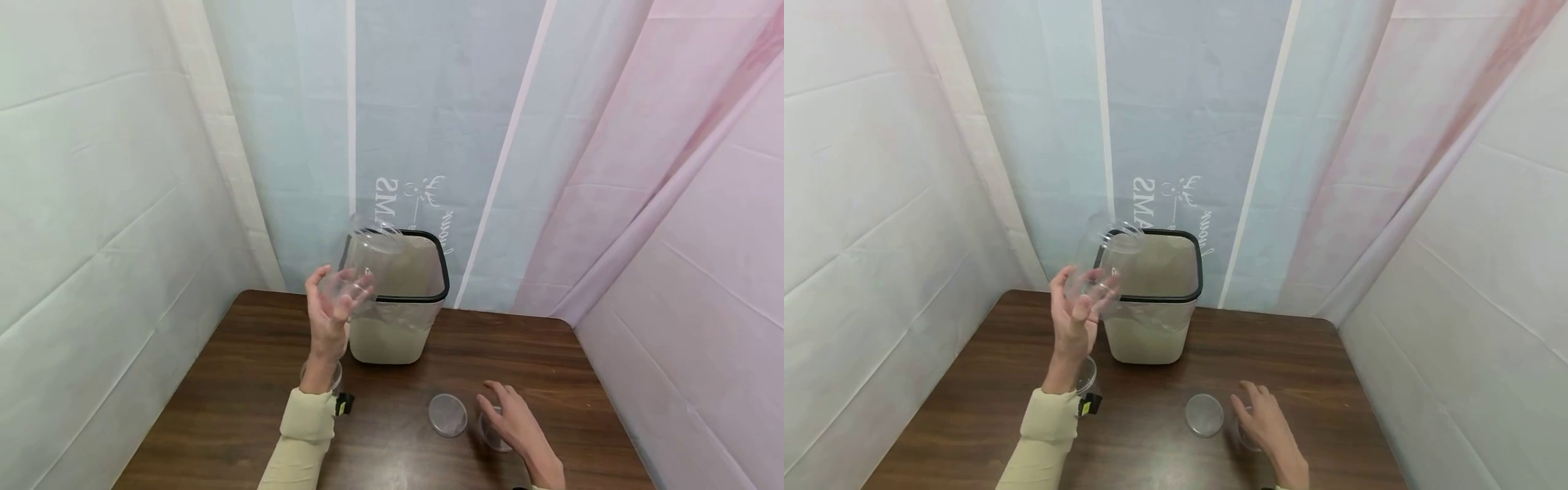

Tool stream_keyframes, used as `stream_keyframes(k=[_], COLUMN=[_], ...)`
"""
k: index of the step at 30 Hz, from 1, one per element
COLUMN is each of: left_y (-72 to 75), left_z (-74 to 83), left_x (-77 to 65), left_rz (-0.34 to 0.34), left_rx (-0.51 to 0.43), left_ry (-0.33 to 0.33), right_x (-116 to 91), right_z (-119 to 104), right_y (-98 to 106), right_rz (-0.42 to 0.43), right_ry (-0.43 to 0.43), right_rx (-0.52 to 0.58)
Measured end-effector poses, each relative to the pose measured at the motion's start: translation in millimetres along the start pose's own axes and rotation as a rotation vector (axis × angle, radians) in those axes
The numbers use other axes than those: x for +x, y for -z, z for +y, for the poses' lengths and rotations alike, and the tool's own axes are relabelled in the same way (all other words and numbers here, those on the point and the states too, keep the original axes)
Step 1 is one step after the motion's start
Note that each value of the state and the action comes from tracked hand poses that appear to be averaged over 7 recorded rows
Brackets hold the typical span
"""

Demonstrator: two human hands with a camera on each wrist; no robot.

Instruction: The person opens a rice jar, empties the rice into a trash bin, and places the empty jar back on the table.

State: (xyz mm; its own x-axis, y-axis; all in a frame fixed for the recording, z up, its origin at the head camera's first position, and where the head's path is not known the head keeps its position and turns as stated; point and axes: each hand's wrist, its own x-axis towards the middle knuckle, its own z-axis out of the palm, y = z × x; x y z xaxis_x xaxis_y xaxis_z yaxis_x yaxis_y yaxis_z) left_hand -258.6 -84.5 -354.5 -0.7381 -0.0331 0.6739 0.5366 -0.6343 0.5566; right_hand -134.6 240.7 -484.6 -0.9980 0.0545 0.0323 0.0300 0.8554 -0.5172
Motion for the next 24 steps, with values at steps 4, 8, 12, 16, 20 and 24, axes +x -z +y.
stream_keyframes(k=[4,8,12,16,20,24], left_y=[-4.7,-5.6,-4.6,-4.4,-4.3,-4.0], left_z=[-3.9,-4.0,-3.9,-3.8,-3.4,-2.7], left_x=[-9.6,-14.4,-14.8,-16.1,-19.3,-22.1], left_rz=[0.006,0.003,-0.009,0.030,0.059,0.006], left_rx=[-0.032,-0.030,-0.052,-0.018,0.033,0.003], left_ry=[0.005,0.001,-0.027,-0.020,0.007,-0.004], right_x=[1,0,0,1,2,1], right_z=[-3,-5,-7,-11,-14,-16], right_y=[-1,-2,-1,0,0,0], right_rz=[0.031,0.049,0.050,0.053,0.064,0.067], right_ry=[0.017,0.019,0.013,0.016,0.033,0.051], right_rx=[0.016,0.030,0.046,0.056,0.060,0.061])
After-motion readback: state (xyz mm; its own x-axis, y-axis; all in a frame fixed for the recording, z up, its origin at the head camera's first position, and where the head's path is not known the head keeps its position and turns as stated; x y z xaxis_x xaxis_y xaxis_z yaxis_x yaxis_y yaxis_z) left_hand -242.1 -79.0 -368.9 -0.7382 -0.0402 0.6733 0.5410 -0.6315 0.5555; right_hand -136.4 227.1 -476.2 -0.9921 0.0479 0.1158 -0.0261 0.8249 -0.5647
